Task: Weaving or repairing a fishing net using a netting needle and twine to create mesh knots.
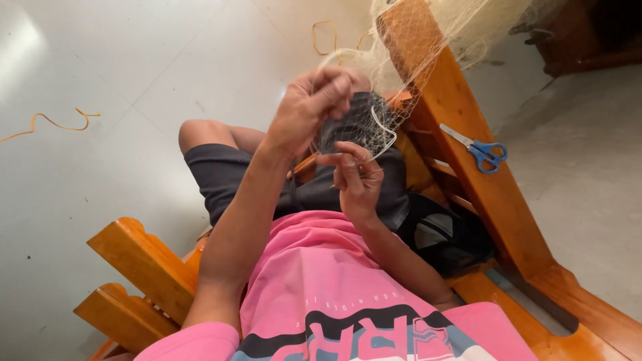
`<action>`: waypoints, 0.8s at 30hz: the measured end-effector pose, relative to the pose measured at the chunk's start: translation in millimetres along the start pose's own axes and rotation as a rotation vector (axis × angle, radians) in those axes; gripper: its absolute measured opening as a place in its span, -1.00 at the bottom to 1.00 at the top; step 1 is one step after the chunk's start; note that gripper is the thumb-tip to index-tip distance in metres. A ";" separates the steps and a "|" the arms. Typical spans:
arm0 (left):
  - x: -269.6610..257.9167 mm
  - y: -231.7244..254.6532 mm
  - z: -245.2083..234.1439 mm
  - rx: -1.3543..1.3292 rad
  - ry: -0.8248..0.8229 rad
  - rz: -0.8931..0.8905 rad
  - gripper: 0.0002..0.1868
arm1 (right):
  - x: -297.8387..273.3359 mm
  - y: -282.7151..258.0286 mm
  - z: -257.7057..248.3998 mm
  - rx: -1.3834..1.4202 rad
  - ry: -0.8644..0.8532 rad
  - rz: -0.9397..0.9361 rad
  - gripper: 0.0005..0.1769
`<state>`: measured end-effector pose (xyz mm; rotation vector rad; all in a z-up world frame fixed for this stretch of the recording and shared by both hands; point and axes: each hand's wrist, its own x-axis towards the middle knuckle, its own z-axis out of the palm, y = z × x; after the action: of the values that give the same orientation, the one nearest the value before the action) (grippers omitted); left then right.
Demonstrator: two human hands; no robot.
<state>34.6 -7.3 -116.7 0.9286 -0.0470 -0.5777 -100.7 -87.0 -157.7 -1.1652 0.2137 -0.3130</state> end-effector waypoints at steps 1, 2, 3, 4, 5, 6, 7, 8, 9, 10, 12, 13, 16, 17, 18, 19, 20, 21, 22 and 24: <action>-4.2 10.5 0.9 0.004 -0.007 0.004 -0.78 | 3.4 -0.1 -1.1 0.002 0.001 -0.009 -0.76; -7.9 21.1 2.6 -0.129 -0.014 -0.034 -0.84 | 7.4 -0.9 -2.8 0.096 0.026 0.040 -0.77; -11.1 32.5 3.7 -0.257 -0.023 -0.075 -0.89 | 11.6 -0.9 -3.1 0.195 0.055 0.088 -0.78; -9.9 32.8 3.7 -0.249 -0.031 -0.076 -0.89 | 19.6 -1.6 -3.4 0.200 0.058 0.079 -0.78; -13.1 31.9 3.2 -0.294 0.009 -0.099 -0.89 | 23.2 -2.1 -3.6 0.266 0.057 0.106 -0.80; -16.3 30.6 2.5 -0.338 0.049 -0.121 -0.88 | 26.7 -2.2 -4.0 0.331 0.057 0.132 -0.81; -15.0 26.8 3.3 -0.333 0.046 -0.123 -0.88 | 26.4 -3.0 -3.2 0.335 0.059 0.129 -0.81; -13.1 23.2 4.1 -0.384 0.064 -0.125 -0.83 | 26.7 -3.9 -2.4 0.354 0.052 0.149 -0.82; -8.4 19.6 6.1 -0.437 0.075 -0.124 -0.78 | 29.8 -5.7 -2.8 0.369 0.042 0.163 -0.82; -7.4 19.6 9.5 -0.434 0.066 -0.124 -0.78 | 30.2 -5.0 -5.1 0.369 0.043 0.153 -0.82; -9.7 12.5 17.7 -0.417 0.069 -0.122 -0.64 | 22.5 -4.7 -14.4 0.355 0.049 0.212 -0.82; -14.9 12.3 21.3 -0.425 0.070 -0.139 -0.64 | 19.5 -7.4 -19.1 0.348 0.065 0.218 -0.82; -26.8 14.0 31.3 -0.331 0.007 0.022 -0.80 | 14.1 -15.7 -33.2 0.309 0.075 0.230 -0.83; -30.9 15.5 35.1 -0.310 -0.018 0.098 -0.74 | 11.9 -19.5 -37.7 0.258 0.079 0.261 -0.82; -35.5 17.4 38.7 -0.287 -0.044 0.173 -0.64 | 9.4 -23.1 -41.7 0.207 0.082 0.292 -0.81; -37.1 15.6 39.0 -0.289 -0.034 0.171 -0.64 | 10.0 -43.8 -39.0 0.206 0.082 0.303 -0.81; -38.9 14.1 39.2 -0.252 -0.068 0.198 -0.62 | 10.8 -64.5 -35.9 0.000 0.027 0.354 -0.79; -40.7 13.2 39.3 -0.212 -0.103 0.228 -0.61 | 12.4 -84.8 -32.3 -0.205 -0.032 0.400 -0.76; -43.8 15.8 39.8 -0.212 -0.094 0.228 -0.61 | 13.3 -101.0 -41.2 -0.205 -0.037 0.408 -0.76; -50.9 19.9 40.7 -0.155 -0.105 0.224 -0.63 | 14.6 -133.2 -59.2 -0.924 -0.126 0.171 -0.83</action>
<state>-11.0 -3.4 -66.2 0.7306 -0.1954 -0.4152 -123.6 -191.2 -57.2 -2.0558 0.3622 0.0345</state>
